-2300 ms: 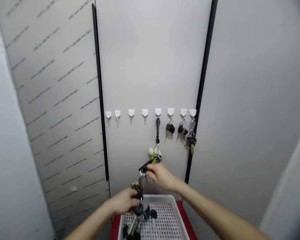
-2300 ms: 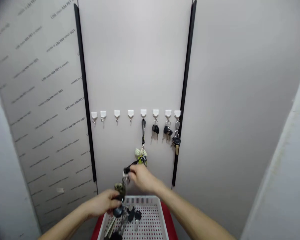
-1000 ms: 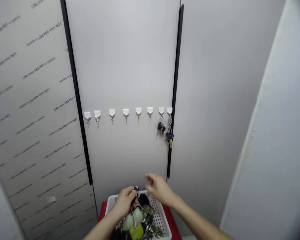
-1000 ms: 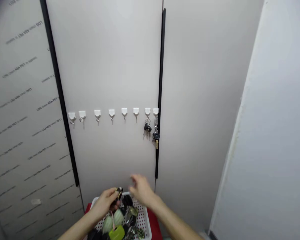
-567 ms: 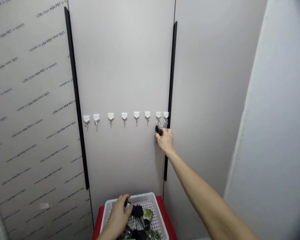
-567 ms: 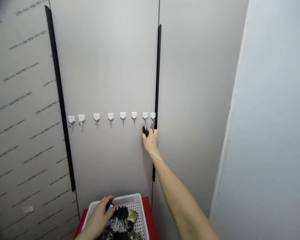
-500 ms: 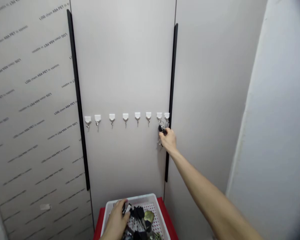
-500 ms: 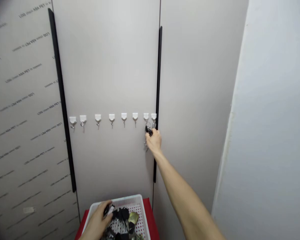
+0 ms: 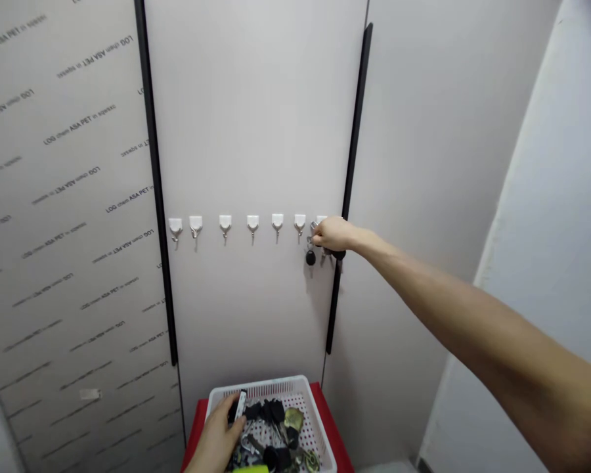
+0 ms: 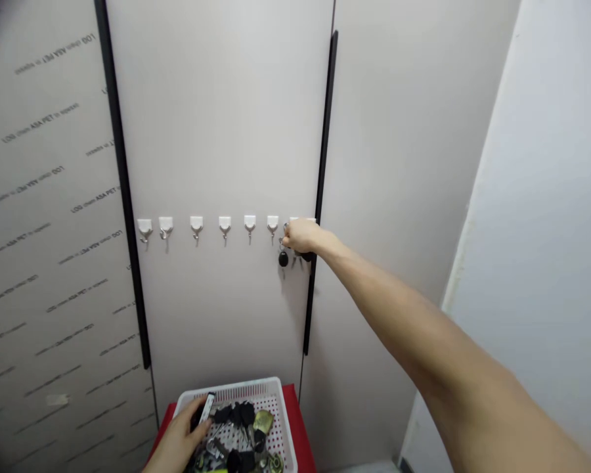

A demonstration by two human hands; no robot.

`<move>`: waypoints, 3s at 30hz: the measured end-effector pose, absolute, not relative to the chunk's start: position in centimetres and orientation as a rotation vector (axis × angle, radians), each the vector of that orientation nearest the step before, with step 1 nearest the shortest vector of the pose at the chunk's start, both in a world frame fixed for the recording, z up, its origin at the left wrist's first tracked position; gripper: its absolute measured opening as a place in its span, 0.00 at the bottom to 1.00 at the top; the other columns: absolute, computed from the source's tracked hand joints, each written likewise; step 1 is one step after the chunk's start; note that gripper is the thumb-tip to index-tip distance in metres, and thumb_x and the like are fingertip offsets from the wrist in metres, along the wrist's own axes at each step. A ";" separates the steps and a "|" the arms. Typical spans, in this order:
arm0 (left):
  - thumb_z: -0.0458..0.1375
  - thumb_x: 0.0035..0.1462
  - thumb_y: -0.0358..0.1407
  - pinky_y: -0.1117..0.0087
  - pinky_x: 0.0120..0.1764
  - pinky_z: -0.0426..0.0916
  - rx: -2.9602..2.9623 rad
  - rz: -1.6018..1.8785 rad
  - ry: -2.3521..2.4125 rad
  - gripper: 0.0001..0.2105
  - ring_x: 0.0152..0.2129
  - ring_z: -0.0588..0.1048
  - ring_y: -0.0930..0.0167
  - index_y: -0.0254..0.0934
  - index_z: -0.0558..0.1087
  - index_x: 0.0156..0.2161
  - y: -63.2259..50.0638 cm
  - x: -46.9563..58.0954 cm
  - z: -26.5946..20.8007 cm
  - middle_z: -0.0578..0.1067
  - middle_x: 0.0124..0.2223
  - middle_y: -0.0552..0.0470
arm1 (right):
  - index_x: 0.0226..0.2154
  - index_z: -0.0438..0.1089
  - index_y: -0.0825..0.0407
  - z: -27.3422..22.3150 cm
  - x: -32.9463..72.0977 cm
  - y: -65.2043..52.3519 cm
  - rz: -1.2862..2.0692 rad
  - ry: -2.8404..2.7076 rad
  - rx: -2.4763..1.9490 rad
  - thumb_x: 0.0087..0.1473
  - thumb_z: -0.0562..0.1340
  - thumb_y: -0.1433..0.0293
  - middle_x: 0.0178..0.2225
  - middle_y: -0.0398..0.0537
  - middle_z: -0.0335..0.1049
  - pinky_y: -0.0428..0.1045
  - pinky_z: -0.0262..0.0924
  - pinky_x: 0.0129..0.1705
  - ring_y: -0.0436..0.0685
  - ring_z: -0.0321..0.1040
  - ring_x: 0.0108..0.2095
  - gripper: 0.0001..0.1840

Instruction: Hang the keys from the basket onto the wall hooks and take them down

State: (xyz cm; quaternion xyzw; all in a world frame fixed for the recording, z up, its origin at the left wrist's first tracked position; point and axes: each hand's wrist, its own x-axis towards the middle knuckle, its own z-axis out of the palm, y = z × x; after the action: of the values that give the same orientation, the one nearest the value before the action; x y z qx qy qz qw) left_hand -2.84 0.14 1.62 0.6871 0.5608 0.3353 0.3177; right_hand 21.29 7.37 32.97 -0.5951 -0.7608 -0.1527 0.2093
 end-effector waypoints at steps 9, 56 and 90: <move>0.47 0.40 0.34 0.73 0.44 0.54 1.792 0.928 1.417 0.19 0.41 0.63 0.71 0.31 0.63 0.41 -0.2 -3.1 1.9 0.66 0.42 0.48 | 0.13 0.53 0.53 26.8 19.4 3.3 -0.362 -1.941 -1.194 0.43 0.46 0.68 0.16 0.41 0.53 0.44 0.47 0.24 0.48 0.52 0.21 0.13; 0.48 0.41 0.34 0.70 0.31 0.58 2.260 0.554 1.398 0.07 0.26 0.66 0.71 0.33 0.67 0.25 2.2 1.0 3.2 0.69 0.27 0.50 | 0.21 0.64 0.55 4.0 16.9 2.5 0.327 -2.220 -1.698 0.39 0.53 0.65 0.23 0.48 0.64 0.45 0.49 0.28 0.51 0.57 0.27 0.10; 0.49 0.41 0.31 0.76 0.26 0.60 1.696 1.184 0.944 0.12 0.19 0.65 0.77 0.30 0.63 0.34 3.8 6.7 14.9 0.67 0.22 0.54 | 0.21 0.61 0.56 13.8 18.6 2.0 0.784 -1.394 -0.993 0.37 0.55 0.68 0.16 0.39 0.58 0.43 0.51 0.23 0.44 0.54 0.18 0.07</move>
State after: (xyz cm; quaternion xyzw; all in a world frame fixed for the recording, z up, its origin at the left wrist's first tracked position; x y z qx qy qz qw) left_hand 6.73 3.81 14.88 0.6769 0.3767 0.4724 0.4204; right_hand 18.58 2.04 13.75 -0.4265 -0.5987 0.3364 0.5887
